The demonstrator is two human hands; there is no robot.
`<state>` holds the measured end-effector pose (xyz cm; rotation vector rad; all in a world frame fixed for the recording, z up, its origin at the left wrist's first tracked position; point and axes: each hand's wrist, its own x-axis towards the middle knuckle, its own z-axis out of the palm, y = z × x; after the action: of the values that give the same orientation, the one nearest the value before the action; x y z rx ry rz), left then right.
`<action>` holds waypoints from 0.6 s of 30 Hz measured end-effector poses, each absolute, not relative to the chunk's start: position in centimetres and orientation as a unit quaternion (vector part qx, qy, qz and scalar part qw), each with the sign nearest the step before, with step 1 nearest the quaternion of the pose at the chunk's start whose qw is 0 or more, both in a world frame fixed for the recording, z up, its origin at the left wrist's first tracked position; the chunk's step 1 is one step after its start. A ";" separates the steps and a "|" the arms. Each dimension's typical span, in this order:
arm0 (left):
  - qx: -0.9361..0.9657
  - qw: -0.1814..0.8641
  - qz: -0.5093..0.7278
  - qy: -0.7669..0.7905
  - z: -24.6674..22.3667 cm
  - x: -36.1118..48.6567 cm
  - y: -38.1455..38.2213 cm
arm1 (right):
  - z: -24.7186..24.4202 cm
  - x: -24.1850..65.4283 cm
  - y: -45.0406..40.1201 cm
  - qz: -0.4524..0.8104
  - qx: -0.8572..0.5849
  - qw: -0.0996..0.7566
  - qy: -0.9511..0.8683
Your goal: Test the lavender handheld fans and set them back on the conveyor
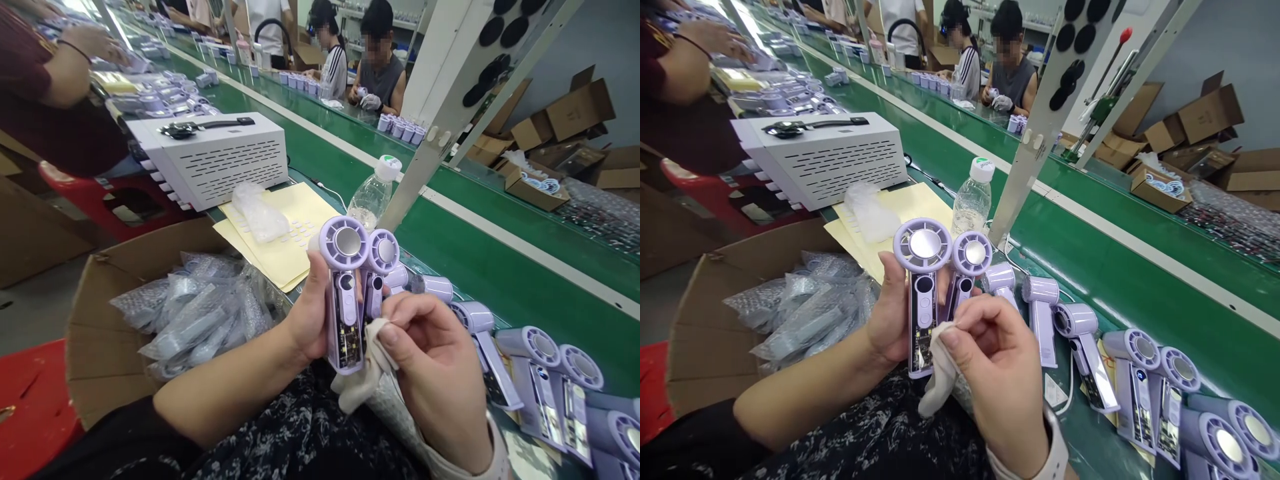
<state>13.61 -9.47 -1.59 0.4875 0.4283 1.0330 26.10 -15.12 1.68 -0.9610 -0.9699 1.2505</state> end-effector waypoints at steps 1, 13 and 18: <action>0.227 0.819 0.487 0.203 -1.5 13.8 -9.6 | 1.8 25.8 -15.2 0.459 -0.442 0.614 -0.466; 0.246 0.811 0.490 0.203 -1.4 13.7 -9.5 | -0.6 25.2 -17.0 0.062 -0.459 0.485 -0.742; 0.236 0.819 0.472 0.228 -2.3 13.6 -9.5 | -0.6 25.8 -16.7 0.115 -0.440 0.502 -0.736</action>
<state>13.56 -9.50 -2.30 0.5020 0.4856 1.0049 25.82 -16.71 -0.57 -1.0628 -1.7773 0.2791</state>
